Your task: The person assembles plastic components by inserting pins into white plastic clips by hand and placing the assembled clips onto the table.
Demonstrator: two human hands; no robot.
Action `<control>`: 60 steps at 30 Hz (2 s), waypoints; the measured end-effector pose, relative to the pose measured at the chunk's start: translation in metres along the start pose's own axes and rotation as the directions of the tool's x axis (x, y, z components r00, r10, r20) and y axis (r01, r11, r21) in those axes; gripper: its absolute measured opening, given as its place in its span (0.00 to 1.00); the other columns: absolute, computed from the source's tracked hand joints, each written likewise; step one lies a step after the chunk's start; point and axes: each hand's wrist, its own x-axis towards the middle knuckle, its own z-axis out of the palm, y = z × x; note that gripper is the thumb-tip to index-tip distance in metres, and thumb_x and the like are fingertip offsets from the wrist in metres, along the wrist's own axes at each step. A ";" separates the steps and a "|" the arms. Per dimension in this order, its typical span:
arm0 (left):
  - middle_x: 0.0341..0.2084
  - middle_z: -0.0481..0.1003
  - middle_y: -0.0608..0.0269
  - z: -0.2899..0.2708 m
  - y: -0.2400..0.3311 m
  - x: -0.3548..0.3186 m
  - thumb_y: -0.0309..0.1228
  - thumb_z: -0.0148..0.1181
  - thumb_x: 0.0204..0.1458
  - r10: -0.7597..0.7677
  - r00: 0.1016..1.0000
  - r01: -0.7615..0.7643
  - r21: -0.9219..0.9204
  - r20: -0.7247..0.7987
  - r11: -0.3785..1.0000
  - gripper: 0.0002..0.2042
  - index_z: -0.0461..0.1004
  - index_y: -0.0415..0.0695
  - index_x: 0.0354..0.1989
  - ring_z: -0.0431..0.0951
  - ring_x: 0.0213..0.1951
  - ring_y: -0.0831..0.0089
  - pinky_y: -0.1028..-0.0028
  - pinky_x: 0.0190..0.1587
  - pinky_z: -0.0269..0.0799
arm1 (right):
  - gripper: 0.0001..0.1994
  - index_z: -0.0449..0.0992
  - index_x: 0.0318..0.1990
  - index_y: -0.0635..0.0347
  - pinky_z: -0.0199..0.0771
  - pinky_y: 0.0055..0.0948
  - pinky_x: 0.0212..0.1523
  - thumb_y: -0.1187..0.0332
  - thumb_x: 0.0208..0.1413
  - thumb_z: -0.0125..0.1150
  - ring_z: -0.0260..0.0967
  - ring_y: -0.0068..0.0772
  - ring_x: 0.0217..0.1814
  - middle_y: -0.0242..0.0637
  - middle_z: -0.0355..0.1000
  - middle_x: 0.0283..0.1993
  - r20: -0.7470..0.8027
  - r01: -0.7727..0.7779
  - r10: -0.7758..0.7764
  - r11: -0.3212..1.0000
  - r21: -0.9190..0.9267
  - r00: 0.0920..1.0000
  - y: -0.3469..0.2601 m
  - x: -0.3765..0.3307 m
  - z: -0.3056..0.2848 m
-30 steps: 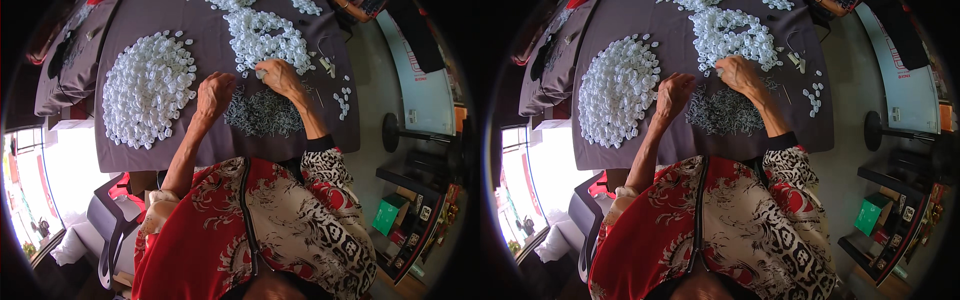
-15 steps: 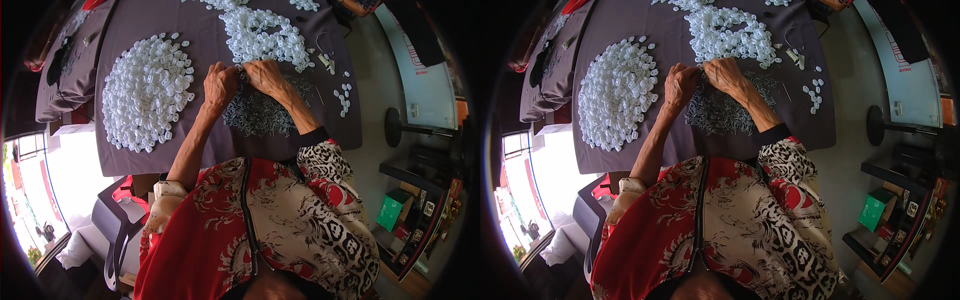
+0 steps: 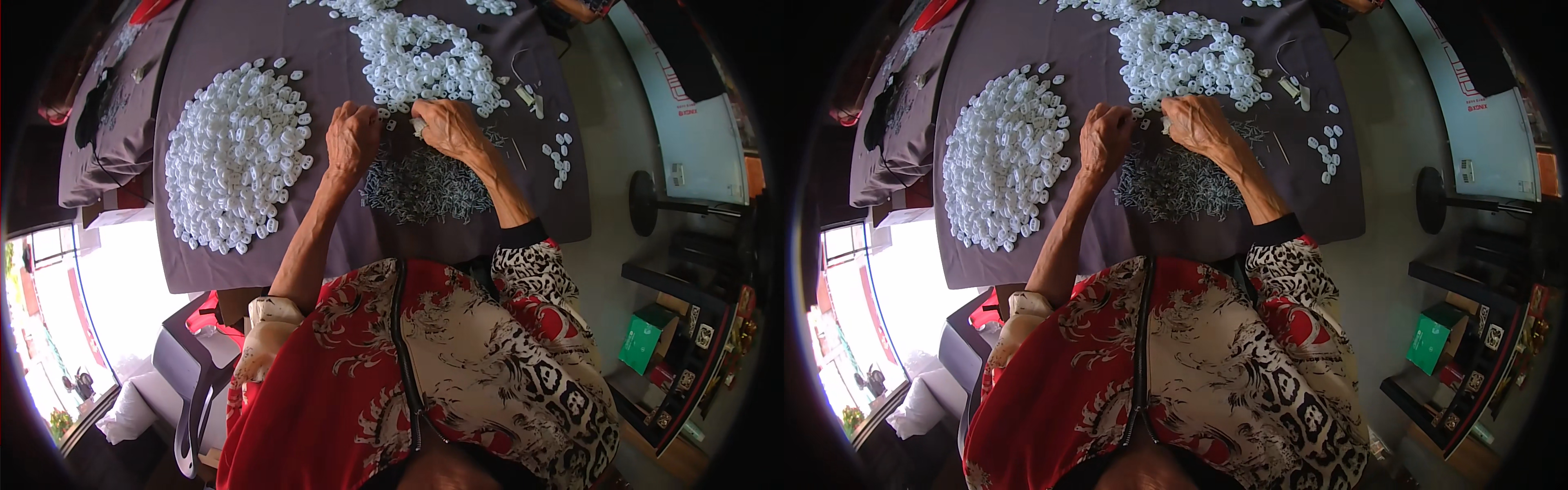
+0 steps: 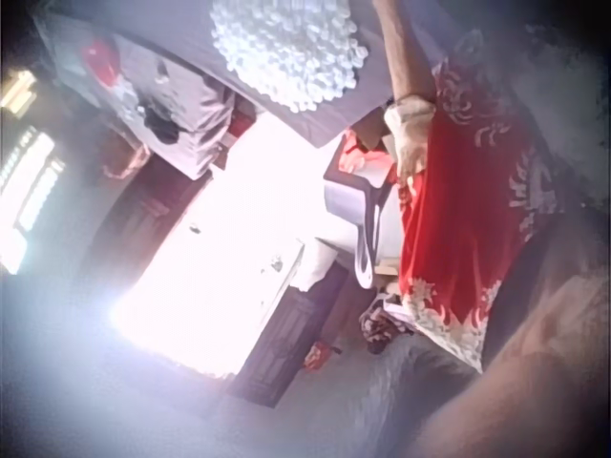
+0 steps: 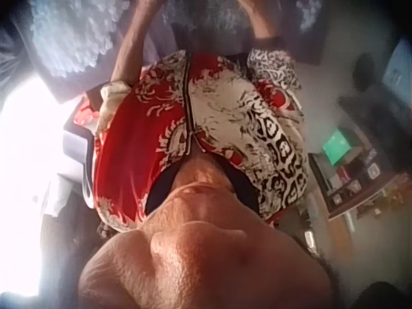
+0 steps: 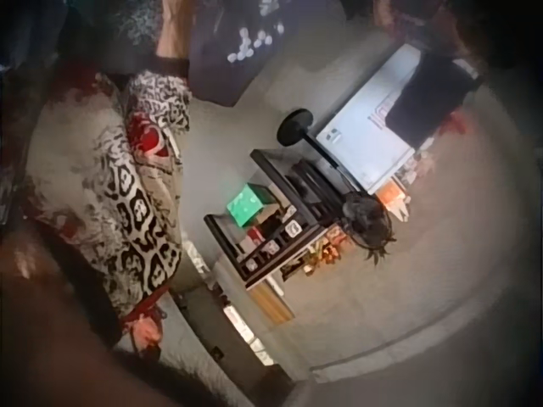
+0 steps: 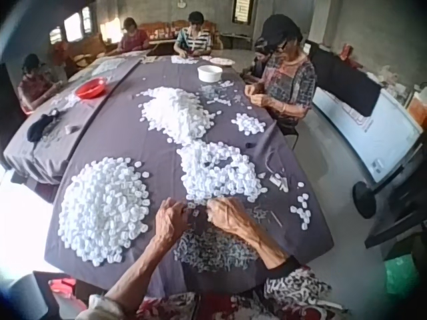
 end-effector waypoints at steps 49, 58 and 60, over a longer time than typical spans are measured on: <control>0.25 0.72 0.60 -0.043 0.030 -0.035 0.26 0.52 0.50 -0.082 0.642 0.723 -0.638 0.762 -0.265 0.05 0.70 0.38 0.33 0.67 0.18 0.81 0.81 0.22 0.63 | 0.04 0.70 0.32 0.62 0.67 0.21 0.28 0.76 0.47 0.54 0.68 0.22 0.27 0.32 0.70 0.24 0.064 -0.135 0.122 0.761 0.635 0.991 -0.056 -0.026 -0.033; 0.30 0.72 0.57 -0.057 0.045 -0.019 0.19 0.50 0.49 -0.190 0.753 0.575 -0.770 0.630 -0.278 0.06 0.70 0.34 0.36 0.73 0.27 0.73 0.74 0.32 0.71 | 0.06 0.70 0.34 0.63 0.65 0.18 0.37 0.74 0.48 0.54 0.67 0.18 0.34 0.31 0.70 0.29 0.070 -0.223 0.281 0.562 0.797 0.957 -0.049 -0.017 -0.047; 0.30 0.72 0.59 -0.059 0.043 -0.019 0.21 0.50 0.50 -0.179 0.791 0.533 -0.803 0.584 -0.267 0.07 0.69 0.35 0.37 0.73 0.29 0.72 0.75 0.36 0.71 | 0.06 0.70 0.34 0.63 0.65 0.18 0.37 0.75 0.47 0.54 0.67 0.18 0.33 0.30 0.70 0.29 0.038 -0.179 0.290 0.475 0.862 0.956 -0.053 -0.016 -0.050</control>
